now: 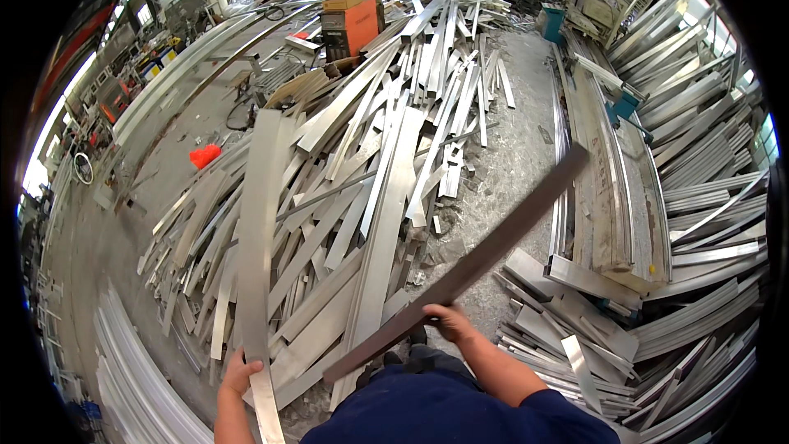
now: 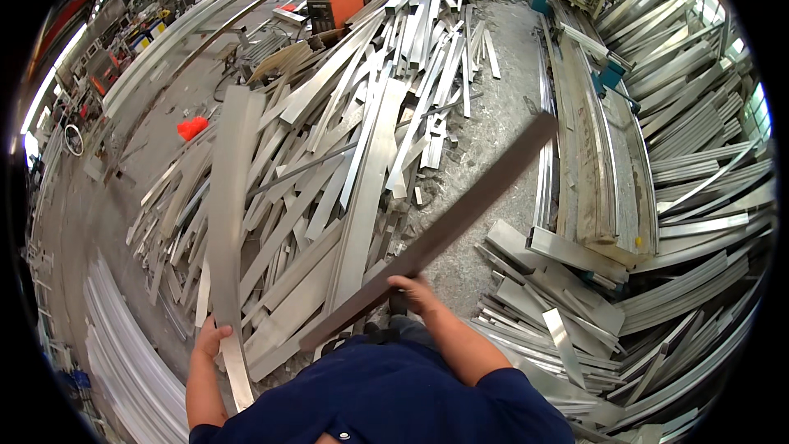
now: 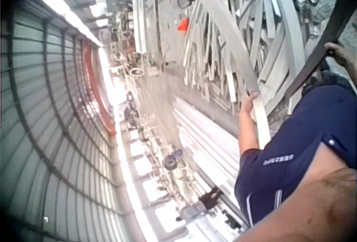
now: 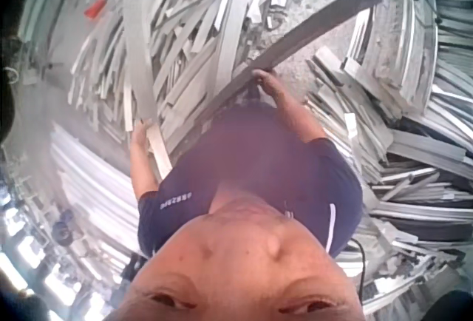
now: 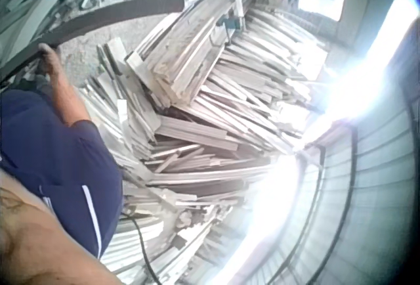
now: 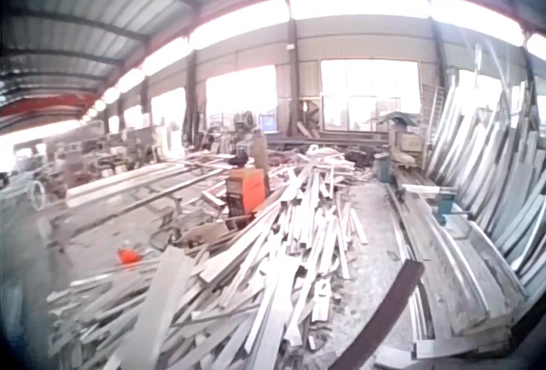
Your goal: The person operates a metal cutting machine in a workshop, repeatedly loading long aluminum profiles into the device and pressing a control button to process them. After processing, the person removes the cut pieces and stacks them on the floor, then walks through the workshop to gather more profiles from a pile of scrap metal.
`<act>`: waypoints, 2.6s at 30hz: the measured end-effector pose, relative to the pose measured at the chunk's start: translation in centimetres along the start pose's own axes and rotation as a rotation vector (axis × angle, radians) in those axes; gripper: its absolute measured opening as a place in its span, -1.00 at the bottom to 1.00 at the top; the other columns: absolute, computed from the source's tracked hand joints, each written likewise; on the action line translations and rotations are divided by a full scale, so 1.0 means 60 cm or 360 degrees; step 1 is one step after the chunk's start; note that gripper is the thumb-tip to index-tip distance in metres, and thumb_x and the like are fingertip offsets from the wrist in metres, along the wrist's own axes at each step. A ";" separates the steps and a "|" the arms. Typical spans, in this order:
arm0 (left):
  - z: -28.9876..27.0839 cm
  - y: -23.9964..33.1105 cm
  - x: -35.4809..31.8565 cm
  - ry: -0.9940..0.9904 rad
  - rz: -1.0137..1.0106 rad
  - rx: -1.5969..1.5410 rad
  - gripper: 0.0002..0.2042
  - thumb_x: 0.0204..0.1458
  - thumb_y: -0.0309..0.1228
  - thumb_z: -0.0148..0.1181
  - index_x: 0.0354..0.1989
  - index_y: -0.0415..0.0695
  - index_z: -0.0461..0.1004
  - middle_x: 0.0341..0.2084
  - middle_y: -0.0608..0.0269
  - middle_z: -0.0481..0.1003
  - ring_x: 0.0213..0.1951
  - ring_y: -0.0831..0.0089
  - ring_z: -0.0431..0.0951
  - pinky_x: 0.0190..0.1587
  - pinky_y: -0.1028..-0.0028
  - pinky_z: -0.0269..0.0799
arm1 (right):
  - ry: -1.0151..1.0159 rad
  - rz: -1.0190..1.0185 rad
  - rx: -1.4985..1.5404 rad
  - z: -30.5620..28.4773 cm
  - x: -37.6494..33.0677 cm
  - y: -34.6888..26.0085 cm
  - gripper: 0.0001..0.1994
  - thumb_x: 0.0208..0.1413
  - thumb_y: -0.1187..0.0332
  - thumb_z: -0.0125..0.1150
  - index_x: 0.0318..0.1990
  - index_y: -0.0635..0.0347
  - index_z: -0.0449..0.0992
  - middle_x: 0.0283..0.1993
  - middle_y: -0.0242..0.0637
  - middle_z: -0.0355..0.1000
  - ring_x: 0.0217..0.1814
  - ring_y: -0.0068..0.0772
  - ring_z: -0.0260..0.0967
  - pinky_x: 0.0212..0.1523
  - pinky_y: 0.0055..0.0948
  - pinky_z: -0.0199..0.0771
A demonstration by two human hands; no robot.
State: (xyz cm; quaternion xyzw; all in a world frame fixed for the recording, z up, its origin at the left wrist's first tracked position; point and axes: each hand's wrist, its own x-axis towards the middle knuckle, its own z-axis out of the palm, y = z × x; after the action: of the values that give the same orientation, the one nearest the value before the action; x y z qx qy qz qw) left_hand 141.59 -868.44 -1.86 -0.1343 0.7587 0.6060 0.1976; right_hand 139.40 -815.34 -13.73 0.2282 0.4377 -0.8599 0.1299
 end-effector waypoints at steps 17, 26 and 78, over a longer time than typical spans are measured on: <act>0.170 -0.211 0.087 -0.0654 -0.0662 -0.0463 -0.21 -0.14 0.09 0.38 0.22 -0.19 0.40 -0.02 0.13 0.55 -0.05 0.28 0.56 -0.07 0.26 0.50 | -0.0412 0.1050 -0.0204 0.181 -0.027 0.205 -0.59 0.02 0.31 0.34 0.02 0.28 0.52 -0.04 -0.23 0.52 0.01 -0.30 0.46 0.01 -0.32 0.50; 0.291 -0.091 0.088 -0.0398 -0.1001 -0.1031 -0.25 -0.06 0.10 0.31 0.26 -0.14 0.38 0.04 0.13 0.54 0.03 0.22 0.55 0.07 0.19 0.47 | -0.0513 0.1255 -0.0522 0.123 0.049 0.158 0.01 0.01 -0.31 0.30 0.36 0.42 0.20 0.44 0.03 0.12 0.50 -0.09 -0.01 0.46 -0.17 -0.02; 0.422 -0.177 0.120 -0.0333 -0.0957 -0.1825 -0.37 0.18 0.19 0.03 0.22 -0.05 0.45 0.05 0.17 0.55 0.05 0.25 0.55 0.09 0.19 0.49 | 0.0437 0.1086 -0.1989 -0.572 0.061 -0.192 -0.50 0.14 -0.01 0.28 0.01 0.28 0.57 -0.13 -0.17 0.58 -0.25 -0.32 0.53 -0.27 -0.31 0.52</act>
State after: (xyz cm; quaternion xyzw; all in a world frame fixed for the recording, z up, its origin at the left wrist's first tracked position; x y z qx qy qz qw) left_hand 143.38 -845.98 -19.16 -0.3650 0.2215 0.8426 0.3282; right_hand 140.92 -780.82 -25.19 0.3409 0.7643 -0.3243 0.4410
